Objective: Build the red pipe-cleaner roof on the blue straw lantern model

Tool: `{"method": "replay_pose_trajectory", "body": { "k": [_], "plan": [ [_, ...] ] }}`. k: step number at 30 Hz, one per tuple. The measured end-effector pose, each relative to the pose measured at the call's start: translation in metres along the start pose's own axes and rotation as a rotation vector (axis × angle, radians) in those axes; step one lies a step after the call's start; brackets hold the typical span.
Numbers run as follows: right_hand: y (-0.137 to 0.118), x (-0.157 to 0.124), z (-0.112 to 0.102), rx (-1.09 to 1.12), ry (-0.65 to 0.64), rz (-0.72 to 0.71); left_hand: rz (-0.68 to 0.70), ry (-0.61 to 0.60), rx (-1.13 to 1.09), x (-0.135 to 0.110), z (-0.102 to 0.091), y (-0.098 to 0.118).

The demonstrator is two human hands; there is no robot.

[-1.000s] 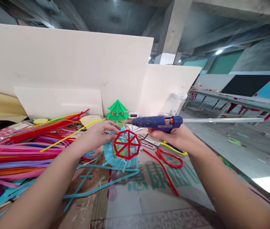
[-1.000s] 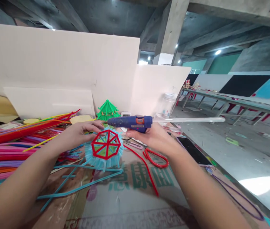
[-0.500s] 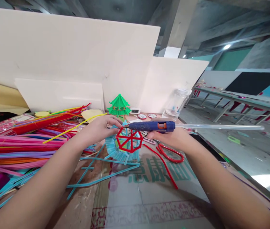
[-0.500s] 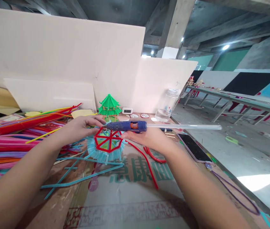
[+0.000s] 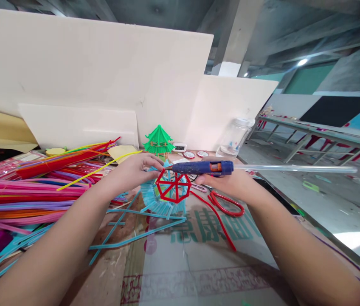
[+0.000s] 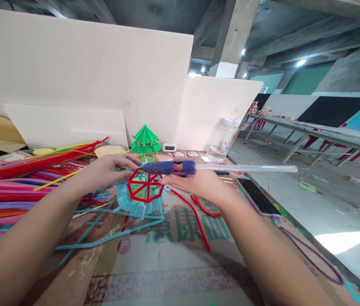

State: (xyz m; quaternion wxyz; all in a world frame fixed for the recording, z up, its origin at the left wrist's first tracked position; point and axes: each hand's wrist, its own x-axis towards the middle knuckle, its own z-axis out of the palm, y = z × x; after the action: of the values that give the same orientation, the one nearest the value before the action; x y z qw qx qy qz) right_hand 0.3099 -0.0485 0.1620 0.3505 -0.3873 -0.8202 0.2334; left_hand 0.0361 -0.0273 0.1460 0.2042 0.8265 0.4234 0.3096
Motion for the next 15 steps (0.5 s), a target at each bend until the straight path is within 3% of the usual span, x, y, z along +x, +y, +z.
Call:
{"method": "replay_pose_trajectory", "body": {
  "k": [15],
  "plan": [
    [0.0007, 0.0001, -0.0002, -0.067, 0.003, -0.008, 0.018, 0.030, -0.064, -0.0002, 0.0028, -0.0045]
  ]
}}
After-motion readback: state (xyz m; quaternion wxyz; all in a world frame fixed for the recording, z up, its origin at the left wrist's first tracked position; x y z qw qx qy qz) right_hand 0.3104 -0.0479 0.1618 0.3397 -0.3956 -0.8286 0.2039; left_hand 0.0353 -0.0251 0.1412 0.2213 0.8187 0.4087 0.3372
